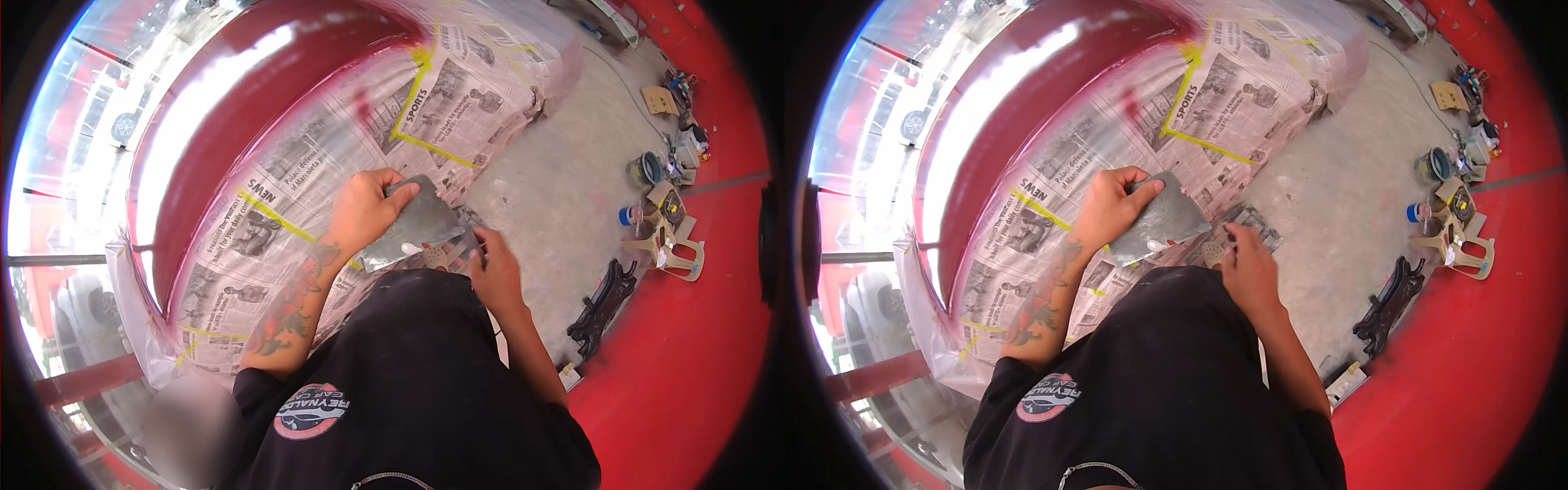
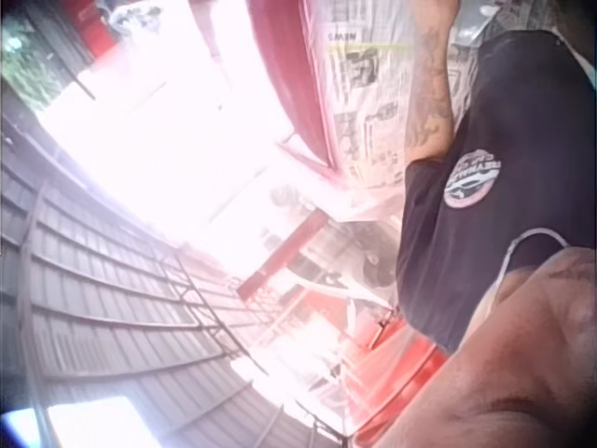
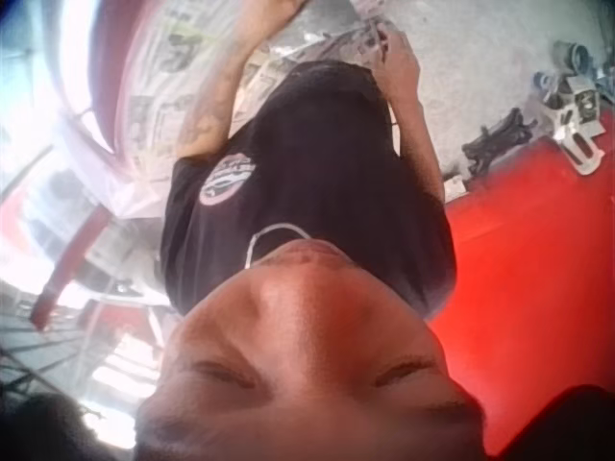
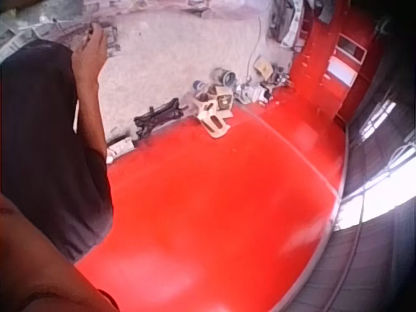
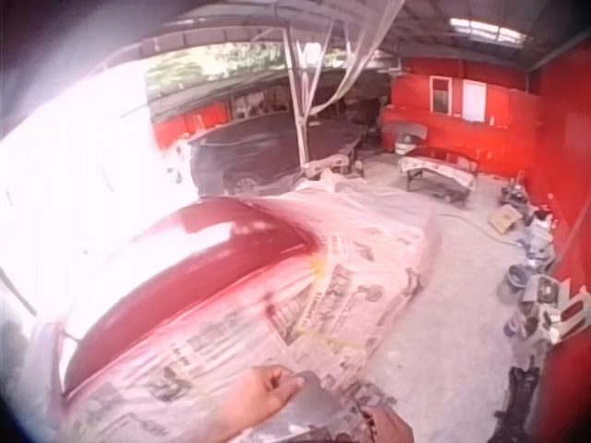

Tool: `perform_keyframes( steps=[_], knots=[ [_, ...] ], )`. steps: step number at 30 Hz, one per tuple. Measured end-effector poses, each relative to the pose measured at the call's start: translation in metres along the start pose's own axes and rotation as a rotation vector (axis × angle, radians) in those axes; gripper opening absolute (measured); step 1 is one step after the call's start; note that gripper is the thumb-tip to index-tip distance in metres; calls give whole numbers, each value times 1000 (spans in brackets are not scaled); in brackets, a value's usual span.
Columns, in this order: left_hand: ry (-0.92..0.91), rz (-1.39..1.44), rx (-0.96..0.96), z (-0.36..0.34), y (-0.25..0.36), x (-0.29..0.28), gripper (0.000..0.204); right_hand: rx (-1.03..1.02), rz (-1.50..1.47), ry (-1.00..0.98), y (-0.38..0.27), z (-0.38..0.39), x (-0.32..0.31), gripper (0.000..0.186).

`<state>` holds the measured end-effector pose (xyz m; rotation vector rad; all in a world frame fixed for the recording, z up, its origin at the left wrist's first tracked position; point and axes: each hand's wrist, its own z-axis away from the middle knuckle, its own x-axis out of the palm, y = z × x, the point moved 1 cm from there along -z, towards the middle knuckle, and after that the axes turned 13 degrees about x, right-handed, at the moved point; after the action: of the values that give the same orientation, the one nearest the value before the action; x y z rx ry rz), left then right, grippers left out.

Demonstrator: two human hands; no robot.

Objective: Applying and smoothing body filler on a car part covered in masking newspaper.

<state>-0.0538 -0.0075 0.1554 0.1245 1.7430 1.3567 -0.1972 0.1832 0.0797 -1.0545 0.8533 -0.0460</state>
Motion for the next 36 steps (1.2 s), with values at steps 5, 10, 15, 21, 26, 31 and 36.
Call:
perform_keyframes(
  steps=[5, 10, 15, 21, 26, 31, 36],
  knots=[
    [-17, -258, 17, -5, 0, 17, 25, -619, 226, 321, -21, 3, -30, 36],
    [-152, -234, 66, -5, 17, 36, 27, -399, 498, 257, -4, -21, -33, 39],
    [-190, -63, 17, -5, 7, 39, 27, 187, -399, 274, 36, -44, -59, 36],
    [-208, 122, -129, -7, -7, 36, 28, 111, -1073, 281, 30, -31, -27, 42],
    [-67, 169, -82, -3, -20, 42, 27, 47, -1037, 136, 13, -13, -6, 46],
    [-5, 161, -30, -2, -20, 33, 24, 0, -552, -101, -15, -8, -14, 38],
    [75, 231, -36, -3, -24, 22, 22, -158, -263, -135, -3, -16, -15, 37]
  ],
)
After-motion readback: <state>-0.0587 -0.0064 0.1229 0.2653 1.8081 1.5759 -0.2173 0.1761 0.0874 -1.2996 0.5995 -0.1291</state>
